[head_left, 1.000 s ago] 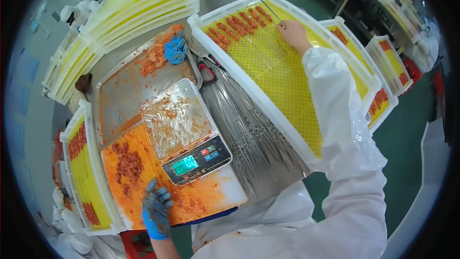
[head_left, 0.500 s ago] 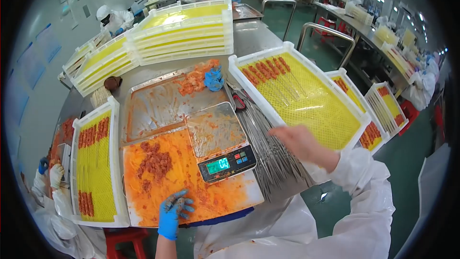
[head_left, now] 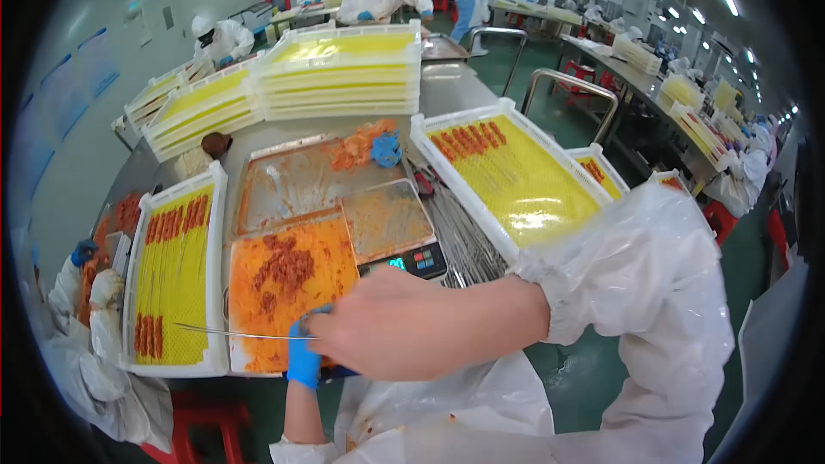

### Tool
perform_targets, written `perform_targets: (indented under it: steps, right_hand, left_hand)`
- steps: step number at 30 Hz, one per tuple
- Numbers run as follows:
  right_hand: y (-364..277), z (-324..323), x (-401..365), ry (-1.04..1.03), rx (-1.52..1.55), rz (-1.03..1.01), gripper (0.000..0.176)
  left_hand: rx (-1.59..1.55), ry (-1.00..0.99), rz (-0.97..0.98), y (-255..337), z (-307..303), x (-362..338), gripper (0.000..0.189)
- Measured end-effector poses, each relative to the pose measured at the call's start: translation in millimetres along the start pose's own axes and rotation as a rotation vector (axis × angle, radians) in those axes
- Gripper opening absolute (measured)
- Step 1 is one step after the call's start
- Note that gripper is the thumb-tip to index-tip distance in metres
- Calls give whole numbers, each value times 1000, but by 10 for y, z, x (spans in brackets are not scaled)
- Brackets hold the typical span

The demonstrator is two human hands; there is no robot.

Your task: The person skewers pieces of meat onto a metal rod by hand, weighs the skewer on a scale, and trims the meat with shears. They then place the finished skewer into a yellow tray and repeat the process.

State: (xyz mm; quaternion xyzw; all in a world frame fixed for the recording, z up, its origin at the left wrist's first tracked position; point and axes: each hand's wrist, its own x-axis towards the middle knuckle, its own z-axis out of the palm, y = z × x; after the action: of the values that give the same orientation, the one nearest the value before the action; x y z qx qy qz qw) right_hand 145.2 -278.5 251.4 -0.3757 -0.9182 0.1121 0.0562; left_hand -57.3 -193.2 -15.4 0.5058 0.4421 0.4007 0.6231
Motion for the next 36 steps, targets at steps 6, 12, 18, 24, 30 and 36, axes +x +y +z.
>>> perform_targets:
  steps: [6,12,18,24,30,36]
  right_hand:
    - [-447,-248,21,417,-49,-283,15]
    - [-479,-304,13,427,-155,-276,13]
    - [-442,-218,-71,465,-167,-249,11]
    - [-141,-111,-103,401,-33,19,10]
    - [248,982,-622,307,436,228,39]
    - [224,1850,-982,353,1388,619,38]
  left_hand:
    - [111,19,-32,122,169,59,30]
    - [112,37,-15,35,141,48,29]
    - [135,58,-12,-46,155,12,29]
    - [170,59,-15,63,102,-158,29]
    - [141,29,-73,183,156,-84,29]
    - [107,36,-100,95,136,-32,30]
